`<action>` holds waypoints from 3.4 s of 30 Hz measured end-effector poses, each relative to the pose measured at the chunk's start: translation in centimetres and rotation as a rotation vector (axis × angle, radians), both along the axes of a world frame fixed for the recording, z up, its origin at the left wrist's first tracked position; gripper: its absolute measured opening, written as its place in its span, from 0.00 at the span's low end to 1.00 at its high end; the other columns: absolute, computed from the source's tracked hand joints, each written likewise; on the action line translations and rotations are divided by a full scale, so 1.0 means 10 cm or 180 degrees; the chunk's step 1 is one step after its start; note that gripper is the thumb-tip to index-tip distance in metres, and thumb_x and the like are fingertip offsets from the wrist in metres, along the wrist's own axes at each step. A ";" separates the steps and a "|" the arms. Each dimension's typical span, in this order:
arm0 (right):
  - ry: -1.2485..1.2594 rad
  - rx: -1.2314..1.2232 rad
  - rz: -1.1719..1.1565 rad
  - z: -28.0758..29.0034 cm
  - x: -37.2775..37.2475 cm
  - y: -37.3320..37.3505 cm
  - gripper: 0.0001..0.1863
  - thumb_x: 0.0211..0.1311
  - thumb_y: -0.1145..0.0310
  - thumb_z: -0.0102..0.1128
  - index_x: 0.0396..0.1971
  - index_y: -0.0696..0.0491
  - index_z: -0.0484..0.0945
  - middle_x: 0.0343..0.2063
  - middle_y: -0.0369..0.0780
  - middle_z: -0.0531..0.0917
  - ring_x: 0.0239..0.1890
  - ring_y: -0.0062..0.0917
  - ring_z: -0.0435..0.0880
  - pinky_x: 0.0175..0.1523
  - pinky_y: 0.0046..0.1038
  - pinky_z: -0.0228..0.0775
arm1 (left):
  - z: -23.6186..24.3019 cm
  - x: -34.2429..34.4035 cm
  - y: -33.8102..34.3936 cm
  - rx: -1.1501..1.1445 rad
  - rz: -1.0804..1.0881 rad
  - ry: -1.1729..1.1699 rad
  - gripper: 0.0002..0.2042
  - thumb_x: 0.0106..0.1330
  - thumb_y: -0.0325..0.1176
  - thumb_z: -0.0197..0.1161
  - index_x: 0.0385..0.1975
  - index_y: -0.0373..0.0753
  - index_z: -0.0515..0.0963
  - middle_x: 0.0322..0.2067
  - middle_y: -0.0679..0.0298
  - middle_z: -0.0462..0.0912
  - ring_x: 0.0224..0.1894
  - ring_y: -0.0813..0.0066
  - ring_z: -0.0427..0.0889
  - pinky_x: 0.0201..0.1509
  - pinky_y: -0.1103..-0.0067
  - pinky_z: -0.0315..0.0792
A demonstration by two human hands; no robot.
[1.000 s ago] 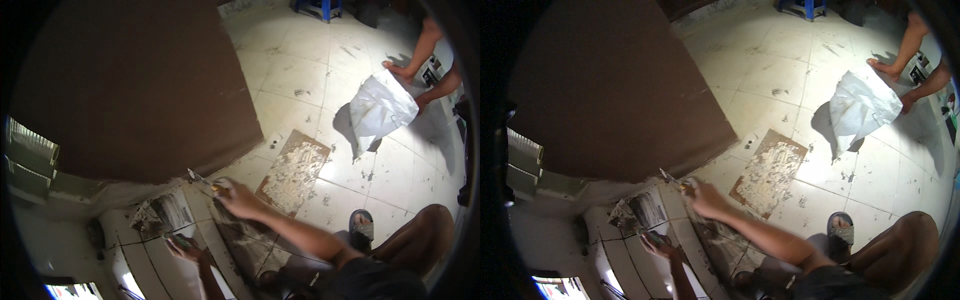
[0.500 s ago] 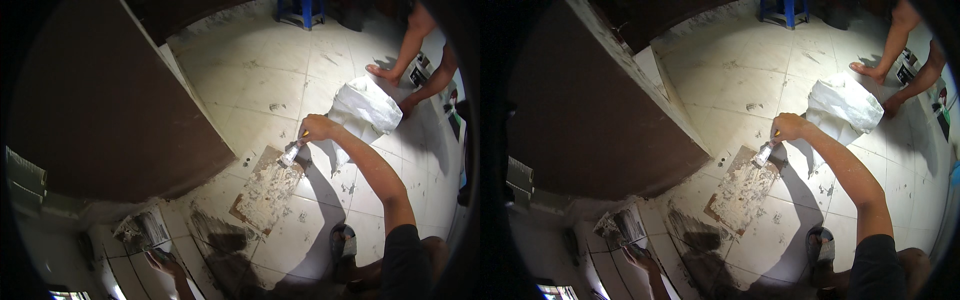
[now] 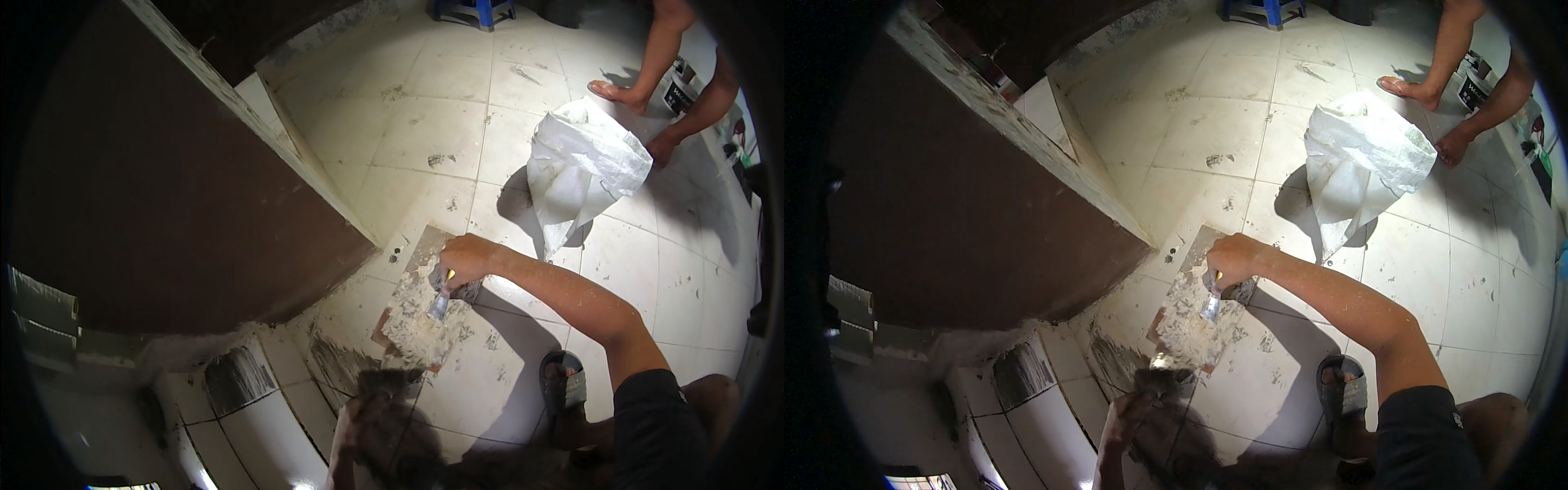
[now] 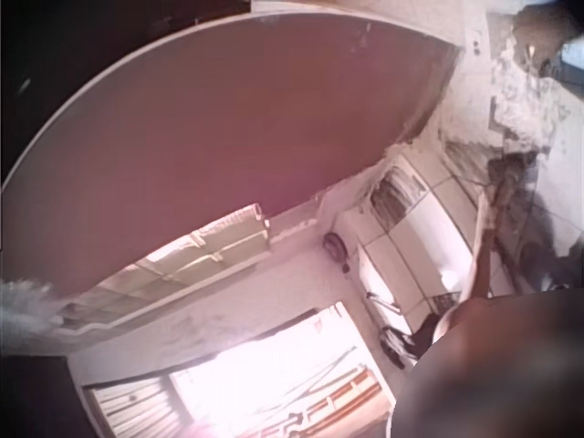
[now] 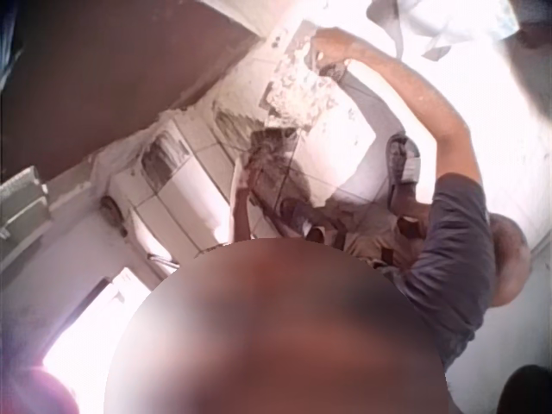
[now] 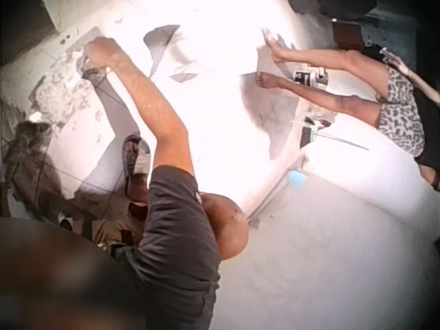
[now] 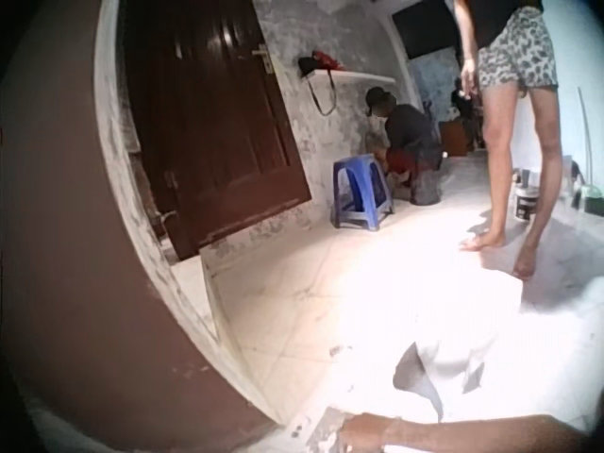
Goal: The person mixes a white plaster-like substance on a flat board using a trowel and a small scraper, then applies the mixture to a wall corner near the floor. The person repeatedly scoops, spreads, and smooths the material before transferring it to the wall.
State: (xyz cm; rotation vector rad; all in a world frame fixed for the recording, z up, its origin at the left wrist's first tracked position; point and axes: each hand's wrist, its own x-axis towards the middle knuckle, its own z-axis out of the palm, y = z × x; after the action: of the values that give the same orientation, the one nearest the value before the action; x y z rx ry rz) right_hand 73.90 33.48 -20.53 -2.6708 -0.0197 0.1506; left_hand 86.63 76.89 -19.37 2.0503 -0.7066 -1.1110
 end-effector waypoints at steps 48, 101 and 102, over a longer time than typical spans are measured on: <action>0.0620 0.0922 -0.0854 -0.39 -0.15 0.04 0.15 0.53 0.50 0.73 0.37 0.41 0.92 0.32 0.37 0.90 0.34 0.34 0.88 0.41 0.34 0.79 | -0.98 0.55 -0.39 -0.1730 -0.1160 -0.0966 0.16 0.70 0.42 0.58 0.34 0.32 0.81 0.24 0.59 0.81 0.29 0.73 0.80 0.36 0.72 0.75; 0.0436 0.0348 -0.1284 0.05 -0.40 0.25 0.16 0.52 0.50 0.71 0.34 0.44 0.91 0.31 0.40 0.90 0.35 0.38 0.88 0.40 0.39 0.80 | -0.36 0.47 -0.22 -0.0644 -0.0014 0.1121 0.16 0.63 0.22 0.62 0.51 0.32 0.81 0.50 0.57 0.86 0.37 0.74 0.84 0.44 0.73 0.77; 0.0453 0.0382 -0.1316 0.06 -0.38 0.26 0.16 0.53 0.49 0.71 0.34 0.45 0.91 0.32 0.40 0.90 0.35 0.38 0.88 0.40 0.40 0.80 | -0.27 0.49 -0.28 -0.0118 -0.0097 0.0758 0.13 0.64 0.25 0.63 0.49 0.32 0.82 0.46 0.57 0.87 0.31 0.76 0.83 0.37 0.74 0.76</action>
State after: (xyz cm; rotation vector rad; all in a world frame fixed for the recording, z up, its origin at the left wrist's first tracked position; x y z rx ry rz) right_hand 70.06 36.13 -19.93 -2.4762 0.5460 0.1973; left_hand 91.55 74.13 -22.08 1.8424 -0.6351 -1.3229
